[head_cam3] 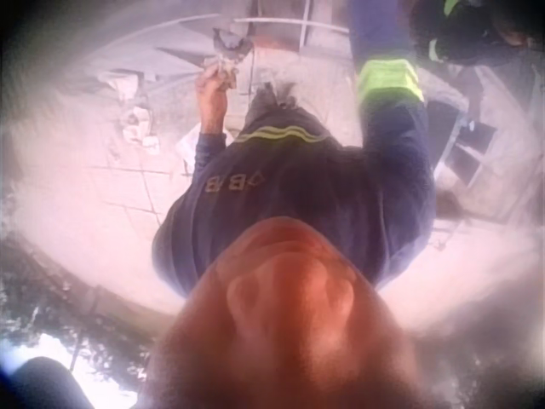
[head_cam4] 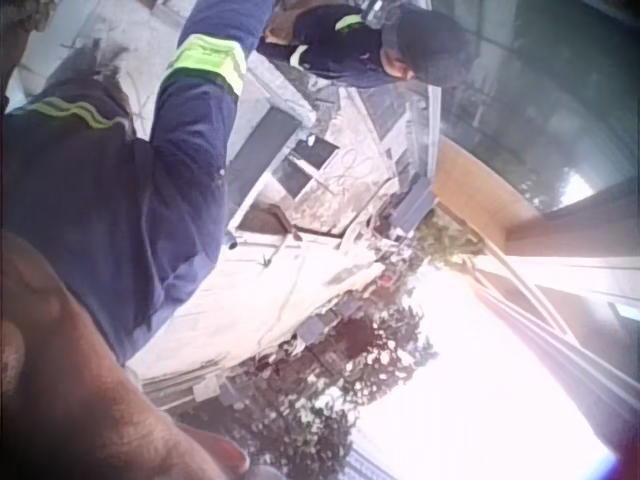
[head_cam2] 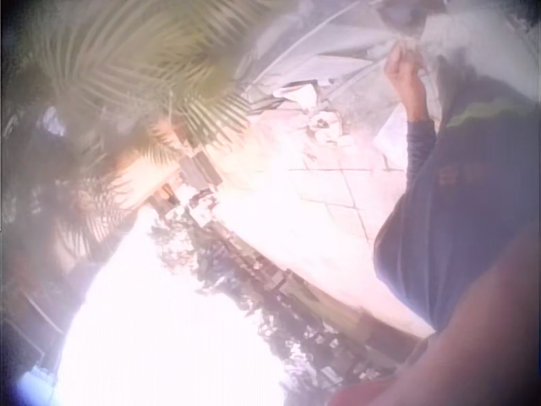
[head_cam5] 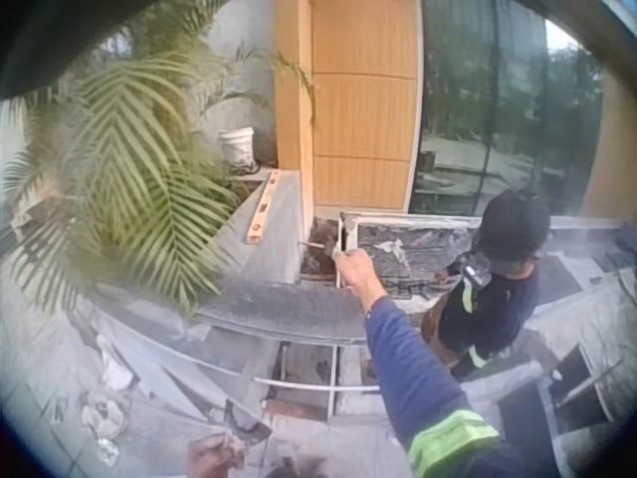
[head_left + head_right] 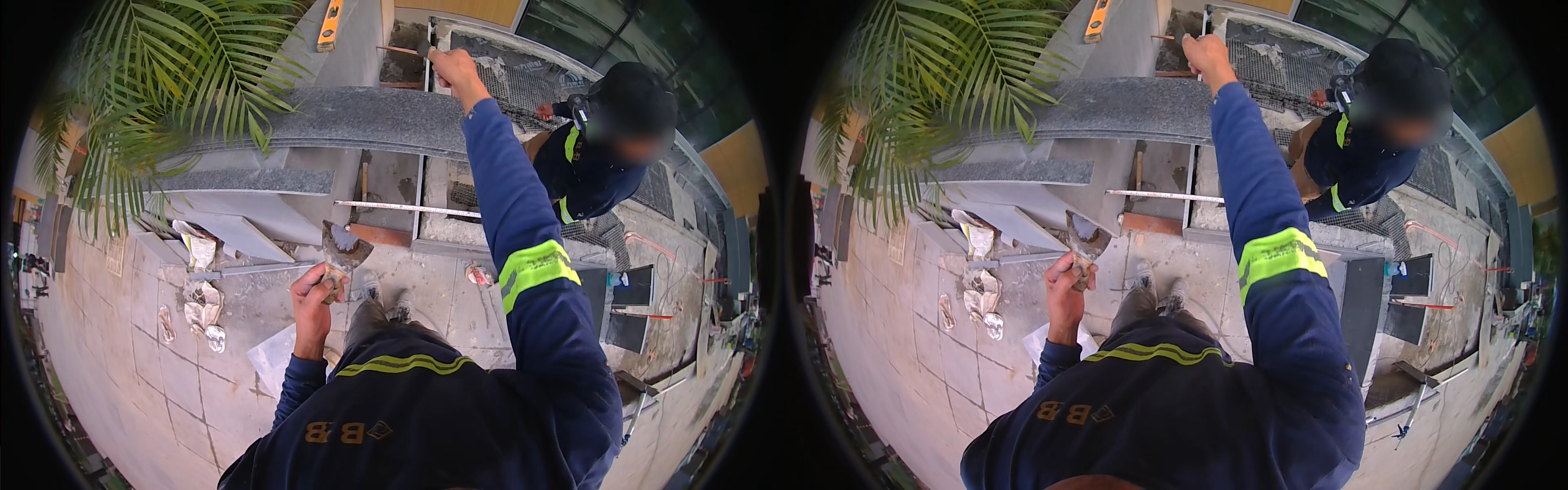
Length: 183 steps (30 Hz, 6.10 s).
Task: The person uses a trowel and a smaller tool to scoop and spread mortar onto a curved concrete structure. They repeatedly transfer mortar from a pile to the surface, smoothing and leveling it along the edge of the structure.
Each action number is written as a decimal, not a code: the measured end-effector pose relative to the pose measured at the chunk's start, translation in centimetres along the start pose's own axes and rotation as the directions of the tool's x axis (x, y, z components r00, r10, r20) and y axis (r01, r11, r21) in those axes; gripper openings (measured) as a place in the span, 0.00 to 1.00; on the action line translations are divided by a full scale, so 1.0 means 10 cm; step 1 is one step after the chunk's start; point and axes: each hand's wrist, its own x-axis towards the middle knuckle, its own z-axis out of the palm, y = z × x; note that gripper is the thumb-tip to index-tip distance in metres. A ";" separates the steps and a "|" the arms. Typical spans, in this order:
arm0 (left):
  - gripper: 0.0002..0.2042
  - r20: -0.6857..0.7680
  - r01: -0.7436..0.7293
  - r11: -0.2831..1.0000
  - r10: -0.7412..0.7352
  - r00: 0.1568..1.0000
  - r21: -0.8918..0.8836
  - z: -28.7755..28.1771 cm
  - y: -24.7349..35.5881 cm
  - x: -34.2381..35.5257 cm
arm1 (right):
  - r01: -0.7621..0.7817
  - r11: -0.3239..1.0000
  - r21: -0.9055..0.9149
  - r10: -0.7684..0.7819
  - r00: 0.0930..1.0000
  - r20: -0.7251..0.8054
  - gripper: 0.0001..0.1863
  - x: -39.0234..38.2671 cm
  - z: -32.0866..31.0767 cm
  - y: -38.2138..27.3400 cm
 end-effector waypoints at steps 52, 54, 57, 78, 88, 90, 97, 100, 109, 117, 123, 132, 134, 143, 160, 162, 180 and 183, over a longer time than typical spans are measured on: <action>0.23 0.148 -0.116 0.852 0.046 0.988 0.511 1.07 -0.31 0.64 | -0.295 0.699 0.651 0.296 0.949 0.113 0.18 -3.63 0.02 0.49; 0.20 0.157 -0.165 0.804 0.091 0.983 0.571 1.04 -0.33 0.57 | -0.290 0.682 0.671 0.282 0.951 0.125 0.17 -3.62 0.02 0.44; 0.19 0.333 -0.384 0.625 0.204 0.921 0.679 0.95 -0.29 0.50 | -0.291 0.675 0.679 0.267 0.953 0.143 0.17 -3.61 -0.02 0.31; 0.16 0.273 0.252 0.914 -0.343 0.899 0.318 0.52 0.18 0.49 | 0.465 0.882 0.084 -0.468 0.838 0.280 0.19 -3.40 -0.91 0.45; 0.15 0.350 0.120 0.951 -0.220 0.911 0.285 0.46 0.11 0.35 | 0.483 0.868 0.120 -0.496 0.828 0.262 0.21 -3.43 -0.96 0.49; 0.15 0.340 0.121 0.949 -0.222 0.914 0.292 0.48 0.13 0.32 | 0.441 0.890 0.118 -0.456 0.852 0.257 0.21 -3.44 -0.98 0.54; 0.15 0.398 0.145 0.986 -0.164 0.902 0.079 0.36 0.03 0.28 | 0.443 0.890 -0.104 -0.417 0.886 0.202 0.20 -3.37 -1.01 0.69; 0.14 0.311 0.140 0.986 -0.161 0.937 0.091 0.45 0.08 0.27 | 0.321 0.947 0.001 -0.318 0.938 0.135 0.19 -3.44 -0.95 0.80; 0.14 0.303 0.160 0.981 -0.185 0.935 0.105 0.46 0.03 0.31 | 0.195 0.954 0.226 -0.235 0.957 0.167 0.22 -3.65 -0.66 1.16; 0.15 0.299 0.175 0.979 -0.198 0.933 0.100 0.52 -0.02 0.35 | 0.131 0.972 0.195 -0.173 0.962 0.213 0.22 -3.69 -0.64 1.14; 0.16 0.314 0.161 0.982 -0.184 0.931 0.097 0.52 -0.06 0.37 | 0.163 0.969 0.185 -0.199 0.961 0.193 0.22 -3.66 -0.66 1.17; 0.16 0.298 0.167 0.981 -0.189 0.936 0.098 0.49 -0.06 0.39 | 0.163 0.961 0.225 -0.208 0.959 0.194 0.22 -3.64 -0.61 1.16; 0.16 0.296 0.172 0.981 -0.193 0.935 0.094 0.50 -0.06 0.39 | 0.175 0.957 0.231 -0.221 0.957 0.190 0.22 -3.63 -0.60 1.20; 0.16 0.330 0.162 0.984 -0.180 0.927 0.079 0.47 -0.04 0.39 | 0.117 0.960 0.256 -0.177 0.958 0.224 0.21 -3.67 -0.52 1.18; 0.16 0.298 0.155 0.984 -0.174 0.939 0.087 0.48 -0.01 0.38 | 0.034 0.945 0.324 -0.095 0.980 0.176 0.19 -3.80 -0.28 1.30; 0.17 0.302 0.152 0.984 -0.173 0.937 0.093 0.49 0.03 0.38 | 0.014 0.942 0.335 -0.077 0.982 0.175 0.19 -3.84 -0.26 1.27; 0.19 0.346 -0.009 0.970 -0.078 0.935 0.243 0.38 0.44 2.07 | -0.223 0.701 0.677 0.145 0.974 0.171 0.19 -3.18 0.31 1.40; 0.19 0.365 -0.122 0.947 0.005 0.931 0.296 0.41 0.60 2.83 | -0.197 0.658 0.727 0.158 0.980 0.123 0.19 -2.85 0.38 1.27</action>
